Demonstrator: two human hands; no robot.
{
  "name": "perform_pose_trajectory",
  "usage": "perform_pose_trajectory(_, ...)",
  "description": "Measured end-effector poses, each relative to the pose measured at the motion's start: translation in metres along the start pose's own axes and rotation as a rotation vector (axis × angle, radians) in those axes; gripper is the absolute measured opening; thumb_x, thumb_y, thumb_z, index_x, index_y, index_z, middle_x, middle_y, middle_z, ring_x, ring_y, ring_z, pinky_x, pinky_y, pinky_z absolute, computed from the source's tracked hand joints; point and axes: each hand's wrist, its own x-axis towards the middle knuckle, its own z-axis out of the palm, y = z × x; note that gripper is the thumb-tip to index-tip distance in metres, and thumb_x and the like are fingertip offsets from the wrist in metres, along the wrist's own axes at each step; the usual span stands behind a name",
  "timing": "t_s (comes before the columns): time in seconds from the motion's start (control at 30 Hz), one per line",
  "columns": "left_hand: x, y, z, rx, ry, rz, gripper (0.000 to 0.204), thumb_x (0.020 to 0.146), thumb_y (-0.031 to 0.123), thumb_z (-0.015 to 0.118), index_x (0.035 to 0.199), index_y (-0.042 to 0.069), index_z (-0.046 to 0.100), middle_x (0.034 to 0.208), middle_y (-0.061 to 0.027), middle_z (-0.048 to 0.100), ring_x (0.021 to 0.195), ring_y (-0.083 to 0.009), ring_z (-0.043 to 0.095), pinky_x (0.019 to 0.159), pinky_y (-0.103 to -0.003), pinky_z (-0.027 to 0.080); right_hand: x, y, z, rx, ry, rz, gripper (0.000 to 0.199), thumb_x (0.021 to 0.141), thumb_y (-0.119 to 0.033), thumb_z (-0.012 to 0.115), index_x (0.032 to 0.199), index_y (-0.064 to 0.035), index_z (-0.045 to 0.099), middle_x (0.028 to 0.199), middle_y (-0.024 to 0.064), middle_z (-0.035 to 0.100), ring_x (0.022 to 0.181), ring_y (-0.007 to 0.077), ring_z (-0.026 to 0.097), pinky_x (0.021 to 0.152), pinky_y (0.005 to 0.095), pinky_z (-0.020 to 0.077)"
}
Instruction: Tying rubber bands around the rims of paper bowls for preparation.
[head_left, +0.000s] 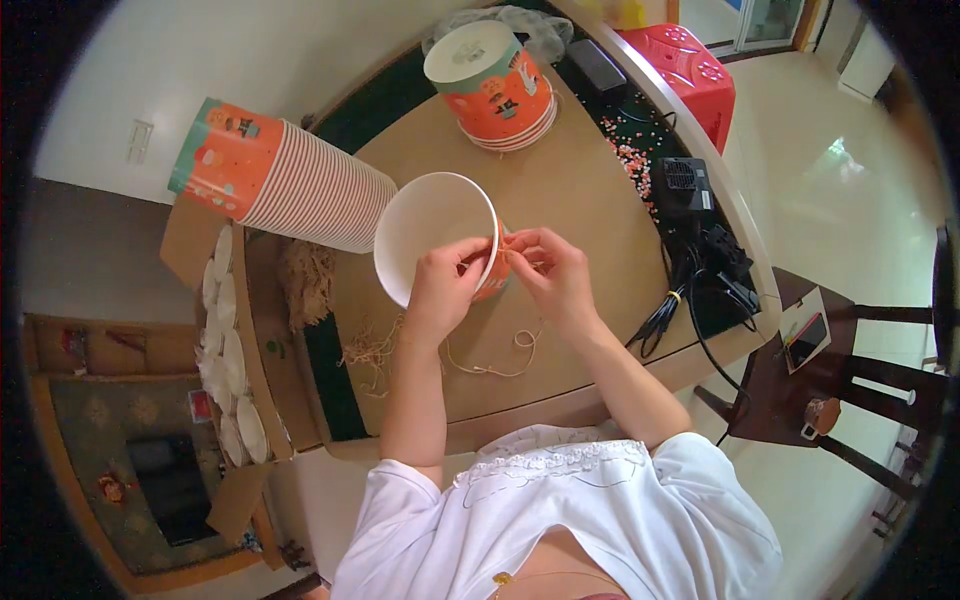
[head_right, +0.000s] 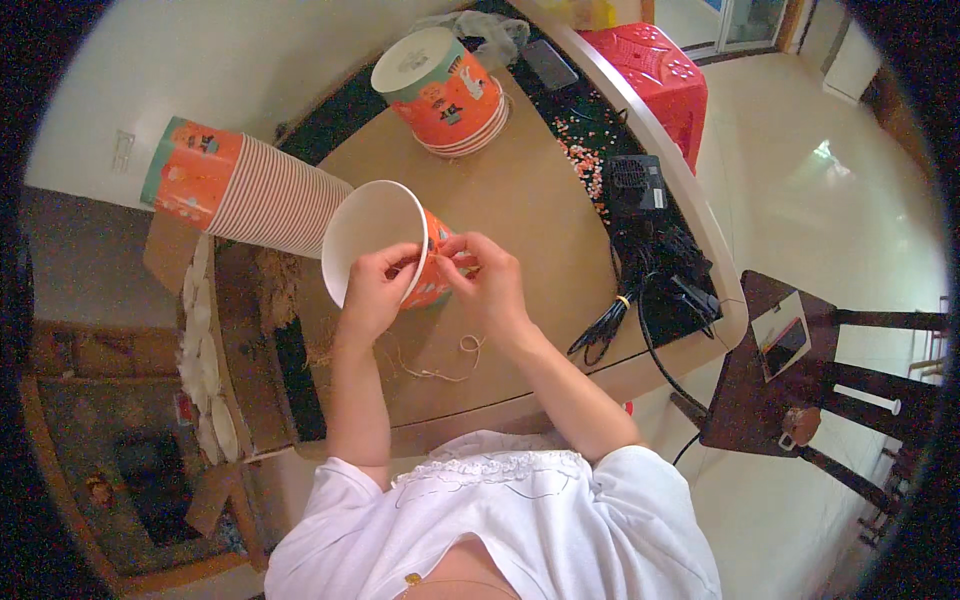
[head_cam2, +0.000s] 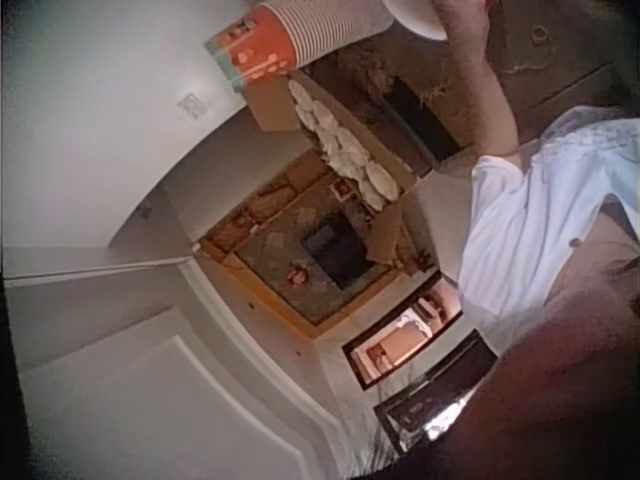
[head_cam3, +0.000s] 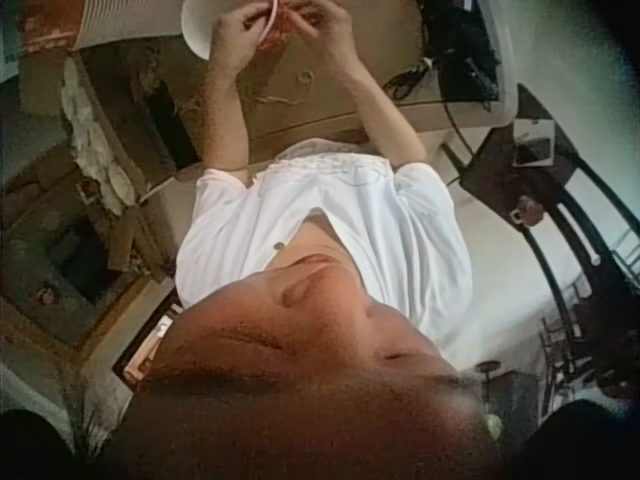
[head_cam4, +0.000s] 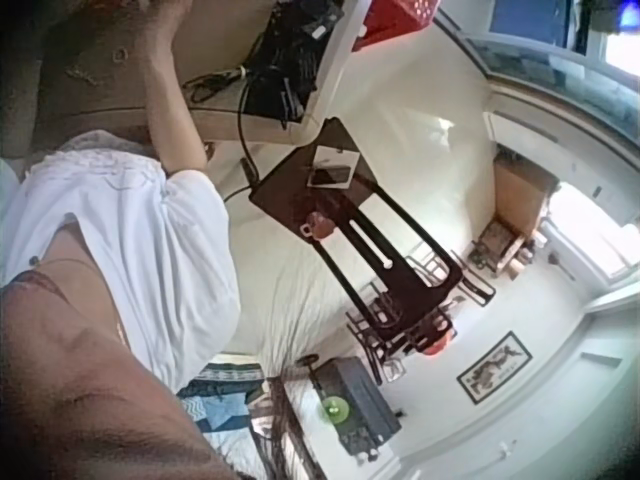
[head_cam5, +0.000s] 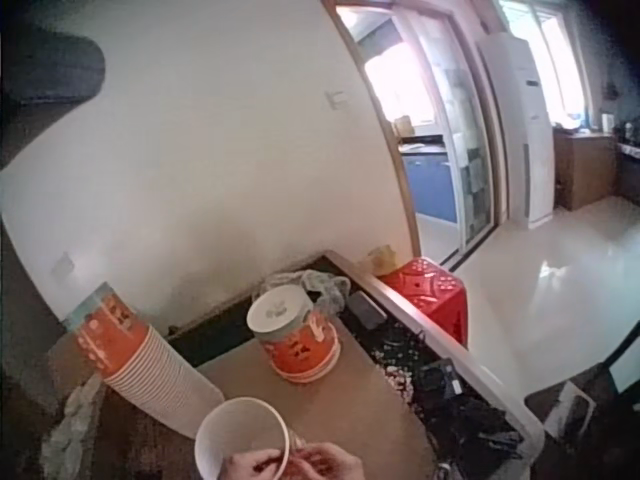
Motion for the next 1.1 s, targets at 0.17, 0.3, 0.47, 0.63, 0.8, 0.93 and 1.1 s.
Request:
perform_pose_trajectory(0.17,-0.002,0.003,-0.001,-0.011,-0.036,-0.011,0.022,0.087,0.002,0.053,0.105,0.0,0.066,0.082,-0.0101,0.068,0.071,-0.0133,0.063,0.064,-0.026,0.049,-0.002,0.002,0.0,-0.036,0.01,-0.022,0.007,0.085,-0.002,0.063,0.091,0.001,0.062,0.098,0.0057,0.066,0.076,0.0076,0.062,0.06,0.0205,0.0498)
perform_pose_trajectory(0.3,-0.004,-0.002,0.0,-0.003,-0.022,0.045,0.023,0.087,0.004,0.055,0.106,0.003,0.066,0.082,-0.0109,0.068,0.07,-0.0134,0.063,0.063,-0.027,0.048,-0.004,-0.004,0.0,-0.121,0.01,-0.069,0.007,0.083,-0.001,0.064,0.091,-0.0007,0.063,0.098,0.0047,0.066,0.075,0.0076,0.062,0.057,0.02,0.0482)
perform_pose_trajectory(0.47,-0.007,0.01,0.0,0.049,-0.017,0.023,0.017,0.086,0.002,0.058,0.101,-0.001,0.067,0.082,-0.0073,0.068,0.074,-0.01,0.062,0.066,-0.025,0.049,-0.007,-0.008,0.0,-0.207,0.014,-0.14,0.008,0.082,-0.001,0.065,0.09,-0.0013,0.063,0.096,0.0041,0.065,0.075,0.0087,0.063,0.056,0.0197,0.047)
perform_pose_trajectory(0.63,-0.014,0.014,-0.002,0.234,0.049,0.116,0.011,0.087,0.004,0.057,0.092,-0.001,0.065,0.075,-0.007,0.066,0.065,-0.0114,0.06,0.06,-0.026,0.047,-0.013,-0.016,0.006,-0.198,0.015,-0.178,0.009,0.082,-0.002,0.065,0.09,-0.0013,0.063,0.091,0.0047,0.064,0.072,0.0078,0.061,0.056,0.0203,0.0469)
perform_pose_trajectory(0.8,-0.017,0.007,-0.012,-0.092,0.125,-0.11,0.006,0.095,0.008,0.047,0.095,0.003,0.05,0.071,-0.0075,0.063,0.062,-0.0128,0.059,0.057,-0.026,0.048,-0.045,-0.033,0.011,-0.307,-0.082,-0.211,0.014,0.082,0.001,0.064,0.095,-0.0031,0.06,0.082,0.0043,0.062,0.066,0.0055,0.058,0.055,0.0211,0.0465)
perform_pose_trajectory(0.93,-0.009,0.007,-0.022,-0.54,-0.159,-0.38,0.015,0.099,0.018,0.038,0.104,0.005,0.044,0.094,-0.0141,0.062,0.067,-0.0209,0.064,0.057,-0.032,0.053,-0.066,-0.058,0.034,-0.691,-0.324,-0.623,0.013,0.081,-0.005,0.062,0.091,-0.0056,0.055,0.08,0.0076,0.059,0.072,0.0208,0.062,0.059,0.0312,0.05)
perform_pose_trajectory(1.1,-0.002,-0.016,-0.023,-0.972,-0.367,-0.55,0.019,0.098,0.017,0.038,0.109,0.002,0.044,0.107,-0.0176,0.056,0.067,-0.0314,0.066,0.054,-0.037,0.055,-0.079,-0.076,0.056,-1.004,-0.692,-0.685,0.012,0.082,-0.012,0.059,0.091,-0.0095,0.053,0.081,0.0062,0.056,0.081,0.0243,0.06,0.065,0.0364,0.0501)
